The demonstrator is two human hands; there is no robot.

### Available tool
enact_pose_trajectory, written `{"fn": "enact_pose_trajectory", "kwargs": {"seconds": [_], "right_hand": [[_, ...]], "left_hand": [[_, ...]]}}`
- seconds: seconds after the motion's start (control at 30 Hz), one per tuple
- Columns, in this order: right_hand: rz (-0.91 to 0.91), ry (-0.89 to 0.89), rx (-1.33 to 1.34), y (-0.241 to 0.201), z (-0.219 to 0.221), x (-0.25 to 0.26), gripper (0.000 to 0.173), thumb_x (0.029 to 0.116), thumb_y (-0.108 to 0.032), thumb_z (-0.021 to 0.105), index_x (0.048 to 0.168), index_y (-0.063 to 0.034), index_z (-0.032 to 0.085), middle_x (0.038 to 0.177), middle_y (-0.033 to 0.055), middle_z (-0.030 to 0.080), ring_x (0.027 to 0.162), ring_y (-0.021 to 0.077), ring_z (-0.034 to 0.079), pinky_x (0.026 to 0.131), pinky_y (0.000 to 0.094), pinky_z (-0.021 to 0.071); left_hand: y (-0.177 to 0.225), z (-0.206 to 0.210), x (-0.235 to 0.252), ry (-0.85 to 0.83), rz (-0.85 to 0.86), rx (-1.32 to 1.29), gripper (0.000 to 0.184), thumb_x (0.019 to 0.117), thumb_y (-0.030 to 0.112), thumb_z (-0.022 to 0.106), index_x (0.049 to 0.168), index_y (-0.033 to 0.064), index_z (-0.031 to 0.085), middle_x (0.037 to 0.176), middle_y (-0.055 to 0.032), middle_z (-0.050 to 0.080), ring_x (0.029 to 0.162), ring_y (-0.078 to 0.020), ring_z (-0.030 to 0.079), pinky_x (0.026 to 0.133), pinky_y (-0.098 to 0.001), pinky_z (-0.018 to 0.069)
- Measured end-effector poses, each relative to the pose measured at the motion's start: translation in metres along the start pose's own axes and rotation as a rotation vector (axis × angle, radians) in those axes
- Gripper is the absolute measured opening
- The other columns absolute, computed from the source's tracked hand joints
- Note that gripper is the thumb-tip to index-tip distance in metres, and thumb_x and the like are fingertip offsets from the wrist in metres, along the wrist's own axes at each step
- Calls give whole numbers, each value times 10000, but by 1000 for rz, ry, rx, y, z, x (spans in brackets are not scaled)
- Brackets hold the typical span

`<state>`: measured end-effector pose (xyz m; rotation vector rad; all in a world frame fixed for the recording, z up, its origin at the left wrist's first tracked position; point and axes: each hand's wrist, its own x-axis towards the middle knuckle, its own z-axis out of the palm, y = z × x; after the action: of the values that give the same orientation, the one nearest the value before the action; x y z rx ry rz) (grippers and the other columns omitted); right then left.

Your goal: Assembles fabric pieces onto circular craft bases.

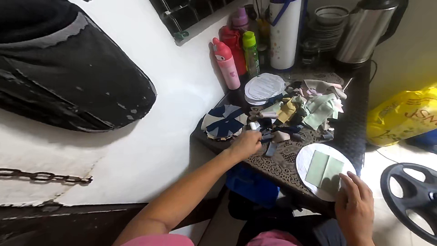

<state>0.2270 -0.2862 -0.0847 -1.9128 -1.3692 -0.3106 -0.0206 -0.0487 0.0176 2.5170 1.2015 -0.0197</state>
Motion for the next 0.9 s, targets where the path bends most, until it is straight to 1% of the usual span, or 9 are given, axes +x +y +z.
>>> {"fn": "enact_pose_trajectory", "kwargs": {"seconds": [0.1,0.17,0.23,0.3,0.4,0.6,0.7,0.77,0.9], "right_hand": [[12,-1,7,0,0,-2,356,935,-58,447,1161,34,706,1261,288,657,1213,499,607,1028,573,476],[15,4,16,-1,0,-2,350,935,-58,452,1158,29,708,1254,287,659,1201,494,614,1018,575,482],[13,12,23,-1,1,-1,348,944,-61,446,1155,30,708,1250,286,661,1196,493,617,1019,570,481],[18,12,29,-1,1,-1,344,950,-56,444,1156,28,707,1251,279,663,1196,480,620,1020,562,482],[30,13,36,-1,1,-2,334,949,-46,457,1154,24,710,1246,279,665,1199,478,621,1027,554,485],[-38,4,16,-23,-6,7,274,961,-120,536,1129,-40,737,1197,235,694,1190,487,607,988,646,439],[-22,-49,198,-72,-8,20,194,952,-152,604,998,-54,766,1009,158,732,980,354,695,802,510,552],[101,-141,415,-94,-2,25,181,942,-147,640,1000,-29,764,970,132,727,893,241,708,760,380,590],[441,-291,807,-106,3,33,180,956,-163,664,1034,-5,700,918,46,714,788,33,677,708,188,564]], "left_hand": [[5,-24,2,167,-129,-200,213,997,98,579,1110,-55,675,985,-235,689,943,-368,675,860,-565,527],[9,-33,-1,218,-130,-393,167,984,55,607,1111,-37,662,964,-182,688,862,-267,669,810,-479,549],[21,-34,-8,119,-118,-723,132,997,-3,579,1122,-26,615,938,-98,669,806,-133,655,770,-327,566],[33,-28,-13,-64,-124,-1024,133,1014,-8,542,1138,-8,590,937,-55,678,817,-104,682,772,-282,590],[40,-2,-8,-215,-158,-1083,148,1019,23,557,1162,0,589,952,-35,689,823,-91,688,759,-260,587],[46,23,-10,-214,-225,-1124,80,1009,24,591,1088,11,598,956,-30,653,813,-92,674,749,-259,590],[56,30,-22,-201,-229,-1219,63,1007,8,581,1069,7,591,938,-27,665,809,-97,688,758,-267,603],[65,34,-30,-185,-230,-1289,55,997,-6,586,1050,9,592,930,-33,671,814,-109,694,767,-279,609],[77,41,-44,-143,-180,-1360,60,966,-36,598,996,15,602,888,-22,681,799,-111,699,765,-292,617]]}}
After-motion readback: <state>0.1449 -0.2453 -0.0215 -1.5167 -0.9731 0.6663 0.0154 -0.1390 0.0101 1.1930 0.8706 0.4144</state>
